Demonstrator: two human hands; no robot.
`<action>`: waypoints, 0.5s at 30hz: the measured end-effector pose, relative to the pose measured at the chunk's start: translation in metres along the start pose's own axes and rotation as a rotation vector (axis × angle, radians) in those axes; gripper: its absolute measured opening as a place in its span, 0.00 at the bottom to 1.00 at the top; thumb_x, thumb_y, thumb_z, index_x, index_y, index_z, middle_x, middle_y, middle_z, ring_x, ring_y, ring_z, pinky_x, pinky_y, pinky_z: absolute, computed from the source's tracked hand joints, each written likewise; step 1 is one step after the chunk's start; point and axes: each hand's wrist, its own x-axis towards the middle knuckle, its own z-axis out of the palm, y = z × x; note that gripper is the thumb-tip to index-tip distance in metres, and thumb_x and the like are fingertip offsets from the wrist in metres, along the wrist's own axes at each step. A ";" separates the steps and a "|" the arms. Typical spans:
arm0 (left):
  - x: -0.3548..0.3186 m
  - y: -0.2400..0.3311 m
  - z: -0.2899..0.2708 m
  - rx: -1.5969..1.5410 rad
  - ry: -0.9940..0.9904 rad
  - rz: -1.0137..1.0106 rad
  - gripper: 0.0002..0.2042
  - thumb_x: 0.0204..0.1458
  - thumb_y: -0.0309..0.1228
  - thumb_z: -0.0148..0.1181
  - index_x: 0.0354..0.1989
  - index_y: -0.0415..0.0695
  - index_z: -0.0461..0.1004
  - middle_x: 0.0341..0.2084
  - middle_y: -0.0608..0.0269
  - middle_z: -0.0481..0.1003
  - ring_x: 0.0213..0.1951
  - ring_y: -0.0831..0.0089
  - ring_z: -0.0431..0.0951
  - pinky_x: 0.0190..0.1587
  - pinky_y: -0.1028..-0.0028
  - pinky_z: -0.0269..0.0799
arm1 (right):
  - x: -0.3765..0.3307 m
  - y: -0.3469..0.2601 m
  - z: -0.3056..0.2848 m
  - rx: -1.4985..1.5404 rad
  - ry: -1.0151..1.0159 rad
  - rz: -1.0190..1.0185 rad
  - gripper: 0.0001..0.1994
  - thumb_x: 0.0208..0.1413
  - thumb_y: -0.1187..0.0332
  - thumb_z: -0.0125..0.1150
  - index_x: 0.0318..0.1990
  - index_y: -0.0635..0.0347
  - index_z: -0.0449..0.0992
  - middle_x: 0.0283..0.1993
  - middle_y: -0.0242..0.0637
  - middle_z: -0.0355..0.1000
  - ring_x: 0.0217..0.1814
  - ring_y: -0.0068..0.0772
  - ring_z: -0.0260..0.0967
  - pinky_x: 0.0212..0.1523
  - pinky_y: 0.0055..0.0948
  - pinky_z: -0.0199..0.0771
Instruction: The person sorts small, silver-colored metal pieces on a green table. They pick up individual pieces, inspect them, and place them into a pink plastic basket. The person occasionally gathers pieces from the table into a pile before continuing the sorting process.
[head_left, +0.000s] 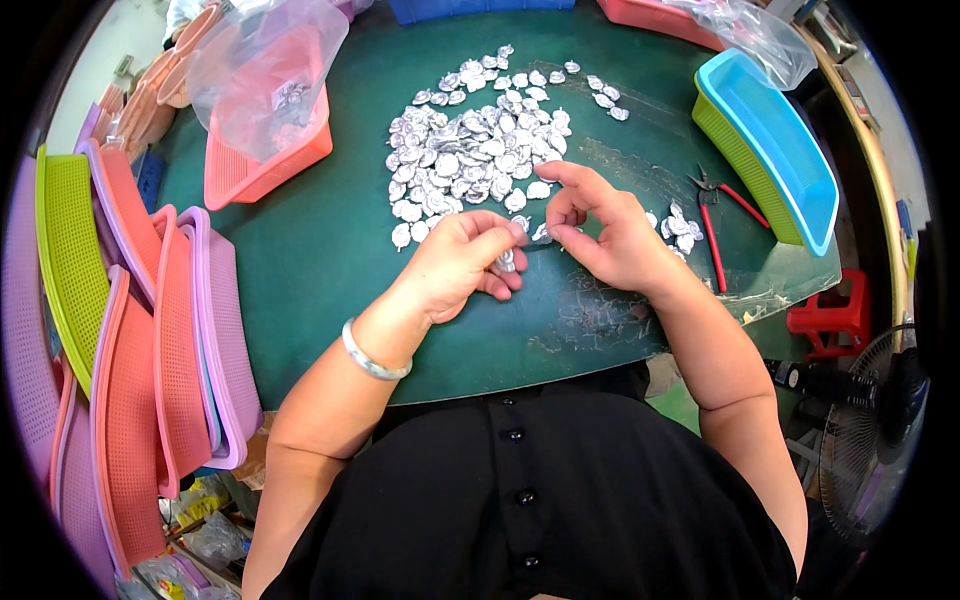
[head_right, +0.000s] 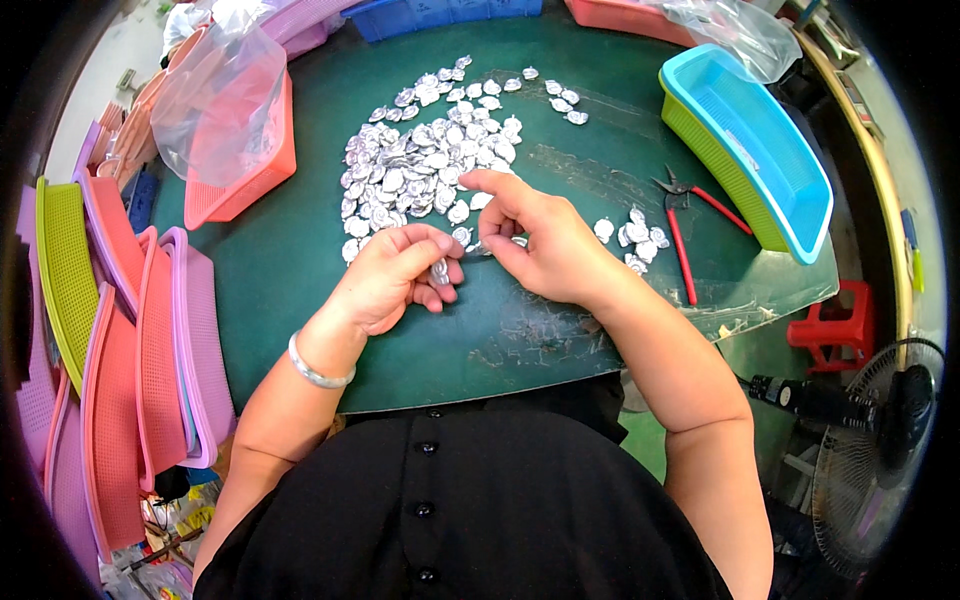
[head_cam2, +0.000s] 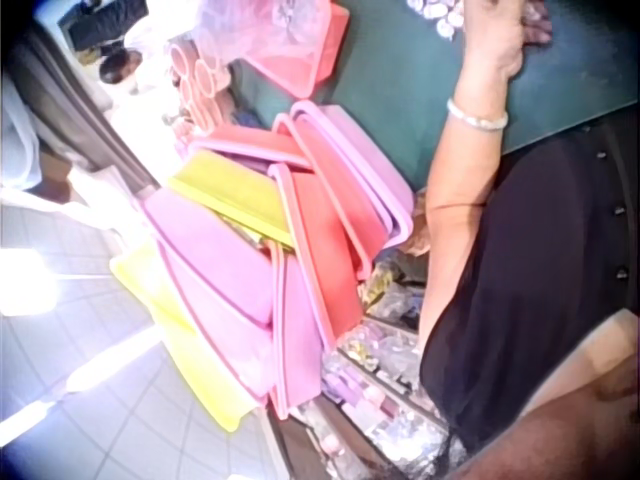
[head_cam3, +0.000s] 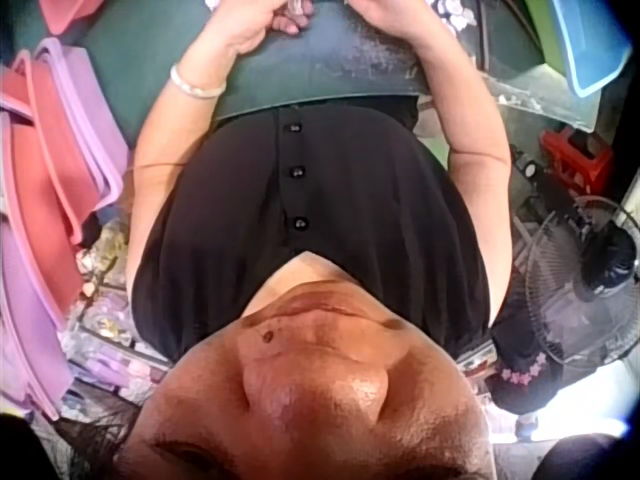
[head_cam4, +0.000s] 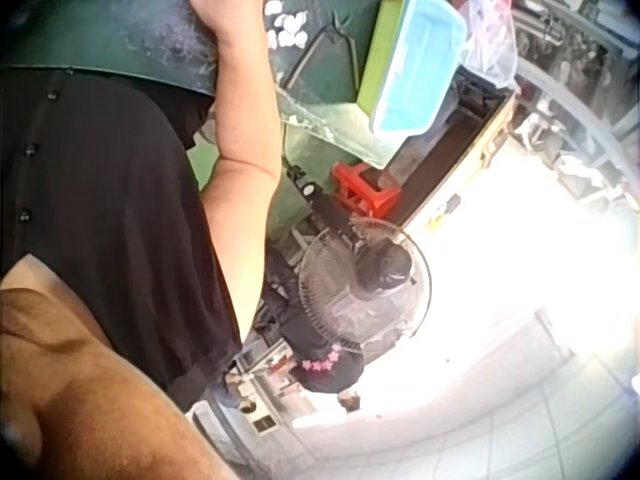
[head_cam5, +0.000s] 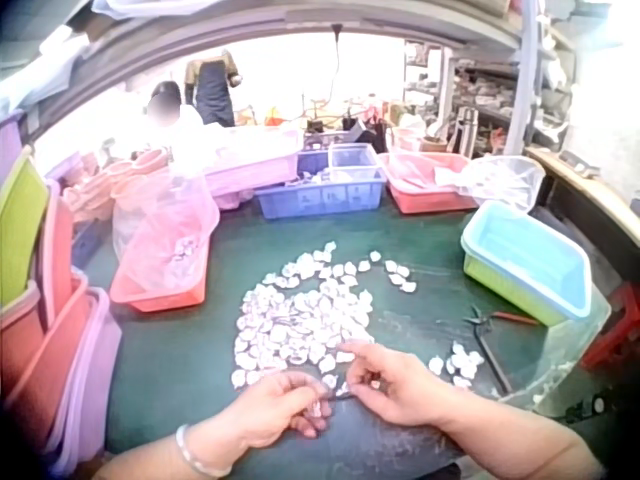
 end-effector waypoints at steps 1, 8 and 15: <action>-0.001 0.001 0.001 0.022 -0.020 -0.036 0.09 0.55 0.32 0.51 0.36 0.38 0.71 0.25 0.60 0.74 0.22 0.76 0.75 0.23 0.80 0.72 | 0.000 -0.001 0.001 0.010 0.017 -0.022 0.24 0.45 0.83 0.55 0.53 0.59 0.65 0.27 0.31 0.68 0.28 0.24 0.66 0.32 0.23 0.67; 0.001 -0.005 0.000 -0.113 -0.035 -0.025 0.08 0.53 0.31 0.56 0.36 0.38 0.71 0.25 0.61 0.74 0.24 0.76 0.75 0.24 0.82 0.71 | 0.000 0.004 0.001 0.095 -0.008 -0.118 0.26 0.45 0.84 0.55 0.54 0.59 0.64 0.30 0.33 0.70 0.33 0.25 0.68 0.37 0.24 0.69; 0.002 -0.005 -0.001 -0.110 -0.038 0.020 0.08 0.52 0.29 0.57 0.37 0.39 0.70 0.26 0.60 0.75 0.24 0.76 0.76 0.26 0.81 0.73 | 0.003 0.008 -0.007 -0.312 -0.031 -0.021 0.23 0.44 0.83 0.55 0.51 0.60 0.67 0.34 0.37 0.72 0.40 0.36 0.67 0.42 0.32 0.69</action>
